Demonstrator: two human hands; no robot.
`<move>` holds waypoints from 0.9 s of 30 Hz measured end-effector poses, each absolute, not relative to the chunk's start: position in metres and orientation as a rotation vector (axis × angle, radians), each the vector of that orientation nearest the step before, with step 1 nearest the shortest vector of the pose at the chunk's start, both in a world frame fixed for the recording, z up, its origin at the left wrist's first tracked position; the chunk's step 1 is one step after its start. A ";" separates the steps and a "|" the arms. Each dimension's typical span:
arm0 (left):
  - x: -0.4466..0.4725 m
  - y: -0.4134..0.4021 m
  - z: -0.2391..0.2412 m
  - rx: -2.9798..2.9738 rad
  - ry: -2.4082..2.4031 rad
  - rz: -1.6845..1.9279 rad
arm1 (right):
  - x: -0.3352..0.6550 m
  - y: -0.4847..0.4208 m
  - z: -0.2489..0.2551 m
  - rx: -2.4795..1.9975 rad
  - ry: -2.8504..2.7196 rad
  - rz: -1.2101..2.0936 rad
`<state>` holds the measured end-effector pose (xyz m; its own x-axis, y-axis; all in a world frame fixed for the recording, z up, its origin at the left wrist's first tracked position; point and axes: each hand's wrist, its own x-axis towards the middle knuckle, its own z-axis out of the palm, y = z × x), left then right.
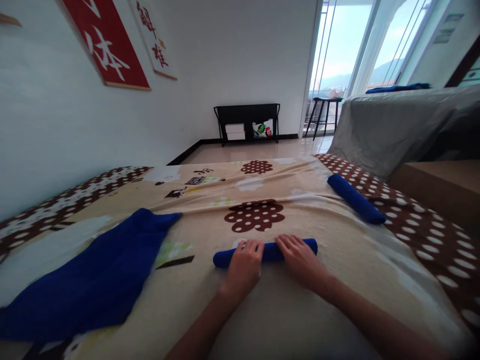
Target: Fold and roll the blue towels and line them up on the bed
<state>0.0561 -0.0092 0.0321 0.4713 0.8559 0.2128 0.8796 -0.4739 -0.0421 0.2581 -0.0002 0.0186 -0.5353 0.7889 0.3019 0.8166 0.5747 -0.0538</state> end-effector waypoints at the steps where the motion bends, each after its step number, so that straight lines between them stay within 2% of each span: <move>1: 0.060 -0.006 0.030 -2.610 -1.489 -0.247 | 0.251 0.001 0.016 -1.280 -2.542 -0.127; 10: -0.034 -0.021 0.006 -2.726 -1.436 -0.268 | 0.323 0.000 -0.022 -1.167 -2.536 0.037; 16: -0.033 -0.004 0.000 -2.672 -1.588 -0.323 | 0.324 0.018 -0.008 -1.167 -2.478 0.173; 21: -0.040 0.017 0.049 -2.663 -1.640 -0.387 | 0.338 0.036 0.054 -1.165 -2.385 0.171; 24: -0.041 0.008 0.087 -2.699 -1.643 -0.508 | 0.354 0.029 0.124 -1.102 -2.303 0.192; 27: -0.019 -0.017 0.095 -2.727 -1.686 -0.636 | 0.360 0.008 0.204 -0.889 -2.156 0.258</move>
